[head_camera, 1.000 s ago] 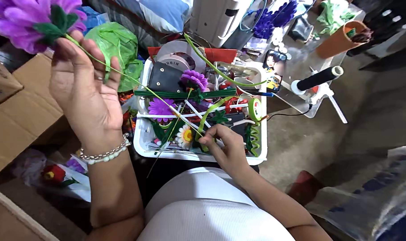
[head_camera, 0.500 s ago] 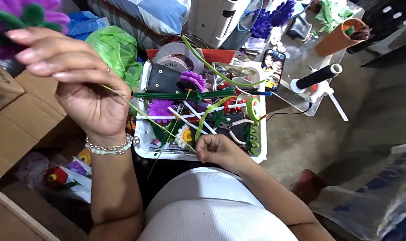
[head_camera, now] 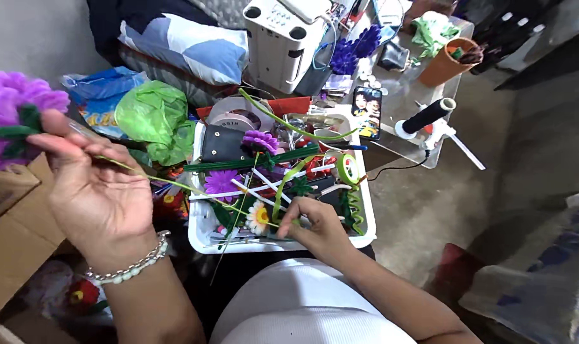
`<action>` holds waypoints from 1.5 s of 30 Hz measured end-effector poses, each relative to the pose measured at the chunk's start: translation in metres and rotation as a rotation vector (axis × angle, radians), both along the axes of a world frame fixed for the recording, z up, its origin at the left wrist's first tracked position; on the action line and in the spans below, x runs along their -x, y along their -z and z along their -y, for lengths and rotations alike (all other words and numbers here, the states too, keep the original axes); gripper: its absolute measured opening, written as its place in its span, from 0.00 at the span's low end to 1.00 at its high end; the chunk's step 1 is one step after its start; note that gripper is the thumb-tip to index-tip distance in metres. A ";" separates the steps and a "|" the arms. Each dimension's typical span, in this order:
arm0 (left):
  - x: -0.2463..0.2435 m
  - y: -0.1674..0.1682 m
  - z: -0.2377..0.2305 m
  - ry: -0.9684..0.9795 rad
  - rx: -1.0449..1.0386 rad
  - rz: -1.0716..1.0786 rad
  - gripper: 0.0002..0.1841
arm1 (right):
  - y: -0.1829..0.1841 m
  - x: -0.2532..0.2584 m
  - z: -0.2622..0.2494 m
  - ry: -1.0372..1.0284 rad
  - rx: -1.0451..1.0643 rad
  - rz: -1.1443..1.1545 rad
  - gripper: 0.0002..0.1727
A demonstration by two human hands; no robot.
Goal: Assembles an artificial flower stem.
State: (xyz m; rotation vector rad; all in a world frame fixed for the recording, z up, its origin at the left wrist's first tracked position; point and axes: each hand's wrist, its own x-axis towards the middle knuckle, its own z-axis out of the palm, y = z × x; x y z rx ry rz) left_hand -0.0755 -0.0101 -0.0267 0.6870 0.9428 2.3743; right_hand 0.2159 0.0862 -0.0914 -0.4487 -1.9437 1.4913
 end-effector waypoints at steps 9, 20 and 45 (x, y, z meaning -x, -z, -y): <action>-0.007 0.006 -0.028 0.570 -0.640 0.317 0.06 | -0.002 0.001 -0.009 -0.399 0.631 0.107 0.04; -0.020 -0.027 -0.057 0.851 -0.699 0.715 0.08 | 0.002 0.007 -0.007 -0.311 -0.057 0.138 0.16; -0.009 -0.012 -0.072 0.756 -0.673 0.493 0.12 | 0.020 0.007 -0.011 -0.792 0.815 -0.115 0.07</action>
